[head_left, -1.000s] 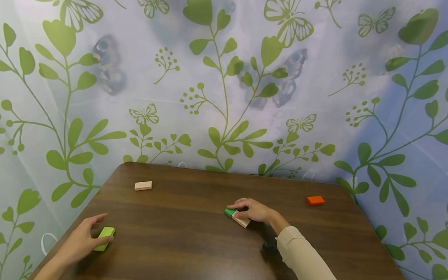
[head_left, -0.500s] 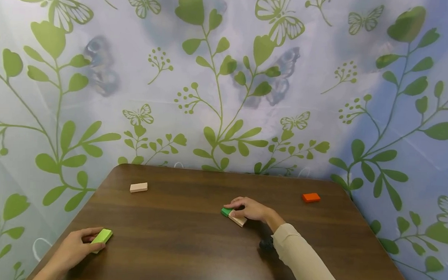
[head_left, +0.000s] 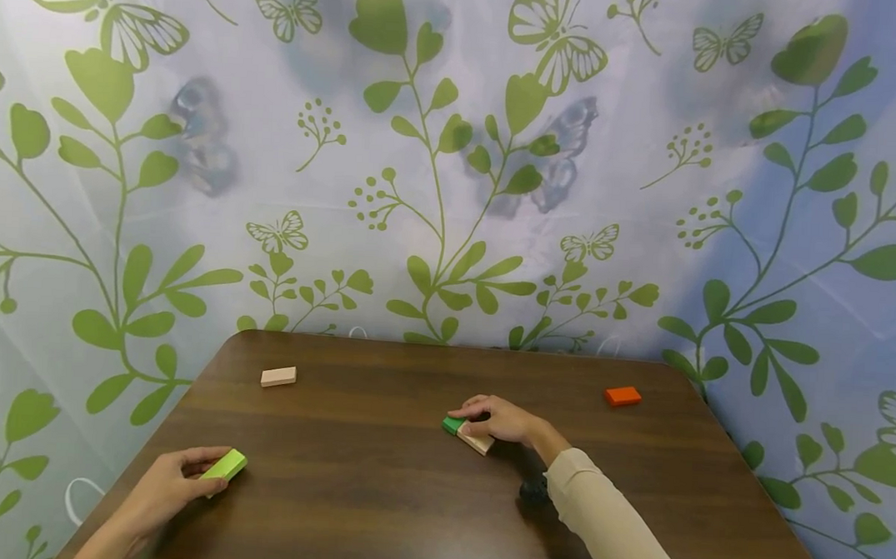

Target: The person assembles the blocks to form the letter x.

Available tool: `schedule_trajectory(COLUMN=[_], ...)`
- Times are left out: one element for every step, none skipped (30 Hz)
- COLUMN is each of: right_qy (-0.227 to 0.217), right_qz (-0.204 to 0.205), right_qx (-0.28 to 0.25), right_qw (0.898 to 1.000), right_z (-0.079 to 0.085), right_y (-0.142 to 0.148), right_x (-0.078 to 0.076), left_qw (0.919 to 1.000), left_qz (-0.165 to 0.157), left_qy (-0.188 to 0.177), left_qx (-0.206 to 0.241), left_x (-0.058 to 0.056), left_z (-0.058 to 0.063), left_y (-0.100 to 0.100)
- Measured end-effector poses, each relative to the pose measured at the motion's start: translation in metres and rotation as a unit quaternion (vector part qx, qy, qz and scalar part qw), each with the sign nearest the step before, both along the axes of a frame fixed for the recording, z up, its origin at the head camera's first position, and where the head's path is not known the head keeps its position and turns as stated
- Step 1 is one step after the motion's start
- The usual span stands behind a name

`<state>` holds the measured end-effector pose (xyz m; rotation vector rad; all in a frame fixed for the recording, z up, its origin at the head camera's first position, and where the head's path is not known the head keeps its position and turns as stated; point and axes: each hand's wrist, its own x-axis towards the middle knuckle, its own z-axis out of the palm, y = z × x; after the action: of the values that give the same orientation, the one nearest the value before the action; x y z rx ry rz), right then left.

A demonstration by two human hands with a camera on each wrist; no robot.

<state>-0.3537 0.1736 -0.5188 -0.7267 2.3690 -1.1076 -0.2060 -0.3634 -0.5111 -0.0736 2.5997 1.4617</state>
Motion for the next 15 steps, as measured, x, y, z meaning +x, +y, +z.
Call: schedule_trajectory(right_qy=[0.0, 0.001, 0.001, 0.002, 0.003, 0.004, 0.005, 0.006, 0.007, 0.007, 0.009, 0.01, 0.009, 0.009, 0.01], right_qz=[0.0, 0.001, 0.002, 0.002, 0.002, 0.002, 0.001, 0.001, -0.001, -0.002, -0.002, -0.002, -0.002, -0.002, -0.002], right_qx=[0.002, 0.003, 0.003, 0.001, -0.001, -0.002, -0.003, -0.004, -0.006, -0.006, -0.006, -0.005, -0.005, -0.005, -0.004], right_qw=[1.0, 1.0, 1.0, 1.0, 1.0, 1.0, 1.0, 1.0, 1.0, 1.0, 1.0, 1.0, 1.0, 1.0, 1.0], right_z=[0.0, -0.001, 0.0, 0.0, 0.001, 0.002, 0.002, 0.003, 0.004, 0.004, 0.004, 0.004, 0.004, 0.004, 0.003], right_y=[0.0, -0.001, -0.001, -0.001, -0.002, -0.002, -0.002, -0.002, -0.002, -0.002, -0.002, -0.002, -0.002, -0.002, -0.002], right_x=[0.0, 0.001, 0.001, 0.002, 0.002, 0.002, 0.003, 0.003, 0.003, 0.003, 0.003, 0.003, 0.003, 0.003, 0.003], left_qw=[1.0, 0.9999, 0.9998, 0.9996, 0.9994, 0.999, 0.9986, 0.9983, 0.998, 0.9976, 0.9973, 0.9969, 0.9967, 0.9965, 0.9962], left_qz=[-0.001, -0.006, -0.006, -0.006, -0.008, -0.015, -0.019, -0.026, -0.028, -0.034, -0.04, -0.043, -0.044, -0.045, -0.047], left_qy=[0.002, 0.008, 0.013, 0.016, 0.019, 0.024, 0.027, 0.03, 0.03, 0.032, 0.034, 0.035, 0.035, 0.037, 0.037], left_qx=[0.006, 0.012, 0.017, 0.024, 0.029, 0.034, 0.041, 0.043, 0.047, 0.051, 0.053, 0.056, 0.058, 0.059, 0.063], left_x=[-0.001, -0.001, -0.003, -0.004, -0.005, -0.006, -0.008, -0.01, -0.011, -0.013, -0.014, -0.016, -0.017, -0.018, -0.019], left_z=[0.0, 0.0, 0.0, 0.0, 0.0, 0.0, 0.0, 0.0, 0.0, 0.0, 0.0, 0.0, 0.0, 0.001, 0.001], left_y=[0.002, 0.004, 0.006, 0.009, 0.011, 0.014, 0.017, 0.02, 0.024, 0.026, 0.029, 0.032, 0.035, 0.038, 0.041])
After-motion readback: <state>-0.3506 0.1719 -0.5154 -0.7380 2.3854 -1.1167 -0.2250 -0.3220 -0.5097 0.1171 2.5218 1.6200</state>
